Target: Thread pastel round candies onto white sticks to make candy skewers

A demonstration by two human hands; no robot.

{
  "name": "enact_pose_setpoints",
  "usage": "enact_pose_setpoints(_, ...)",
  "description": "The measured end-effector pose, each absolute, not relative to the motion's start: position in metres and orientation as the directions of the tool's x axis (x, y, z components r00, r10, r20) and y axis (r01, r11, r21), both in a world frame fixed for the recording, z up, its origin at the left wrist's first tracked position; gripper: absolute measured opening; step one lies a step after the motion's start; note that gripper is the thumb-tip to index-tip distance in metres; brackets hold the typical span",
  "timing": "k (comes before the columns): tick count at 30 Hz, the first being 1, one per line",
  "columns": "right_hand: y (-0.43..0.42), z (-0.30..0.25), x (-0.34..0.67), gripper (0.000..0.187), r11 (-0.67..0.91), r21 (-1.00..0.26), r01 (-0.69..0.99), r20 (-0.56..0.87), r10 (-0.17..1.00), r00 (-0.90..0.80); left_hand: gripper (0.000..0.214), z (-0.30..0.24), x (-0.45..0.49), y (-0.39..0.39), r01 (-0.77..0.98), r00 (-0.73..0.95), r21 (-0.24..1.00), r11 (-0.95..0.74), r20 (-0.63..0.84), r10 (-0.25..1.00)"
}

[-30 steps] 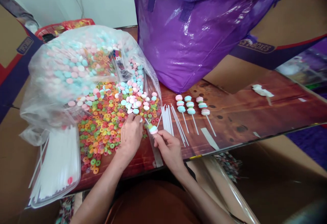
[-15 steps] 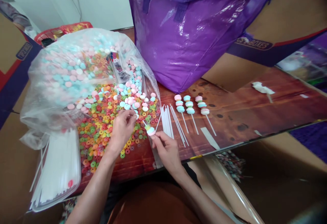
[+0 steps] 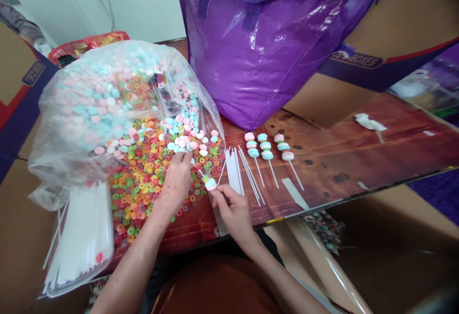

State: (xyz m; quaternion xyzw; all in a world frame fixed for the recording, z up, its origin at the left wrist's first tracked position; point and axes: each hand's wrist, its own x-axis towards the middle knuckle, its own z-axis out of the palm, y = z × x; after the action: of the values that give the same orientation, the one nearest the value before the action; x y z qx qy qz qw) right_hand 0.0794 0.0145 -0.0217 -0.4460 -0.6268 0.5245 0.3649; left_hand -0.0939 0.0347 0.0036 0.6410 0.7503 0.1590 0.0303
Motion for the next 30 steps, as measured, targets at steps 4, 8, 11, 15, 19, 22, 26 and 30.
enact_pose_setpoints(4, 0.015, -0.024, 0.078, 0.026, 0.076, -0.978, 0.193, 0.006, 0.941, -0.338, 0.033, 0.000, -0.098, 0.030, 0.952, -0.111, 0.301, 0.059, 0.161, 0.981)
enact_pose_setpoints(8, 0.015, -0.023, 0.079, 0.025, 0.090, -0.979, 0.182, 0.023, 0.940, -0.341, 0.029, 0.000, -0.100, 0.023, 0.735, -0.278, 0.672, 0.086, 0.184, 0.943)
enact_pose_setpoints(11, 0.014, -0.020, 0.079, 0.028, 0.082, -0.983, 0.166, 0.012, 0.922, -0.387, 0.033, 0.000, -0.098, 0.014, 0.263, -0.454, 0.957, 0.125, 0.008, 0.891)
enact_pose_setpoints(15, 0.012, -0.017, 0.076, 0.027, 0.163, -0.972, 0.170, 0.080, 0.907, -0.413, 0.037, 0.000, -0.096, 0.003, -0.096, -0.539, 0.991, 0.097, -0.134, 0.832)
enact_pose_setpoints(19, 0.011, -0.017, 0.072, 0.028, 0.248, -0.948, 0.198, 0.146, 0.895, -0.421, 0.034, -0.001, -0.095, -0.001, -0.149, -0.558, 0.987, 0.057, -0.132, 0.819)
enact_pose_setpoints(22, 0.012, -0.016, 0.071, 0.028, 0.290, -0.933, 0.212, 0.173, 0.880, -0.443, 0.034, -0.004, -0.095, -0.002, -0.180, -0.569, 0.983, 0.033, -0.131, 0.812)
enact_pose_setpoints(26, 0.011, -0.013, 0.071, 0.026, 0.342, -0.913, 0.224, 0.220, 0.873, -0.436, 0.032, -0.008, -0.095, -0.003, -0.208, -0.576, 0.978, -0.001, -0.122, 0.809)
enact_pose_setpoints(30, 0.011, -0.012, 0.070, 0.025, 0.355, -0.902, 0.244, 0.230, 0.876, -0.425, 0.029, -0.009, -0.093, -0.005, -0.204, -0.585, 0.979, -0.011, -0.113, 0.803)
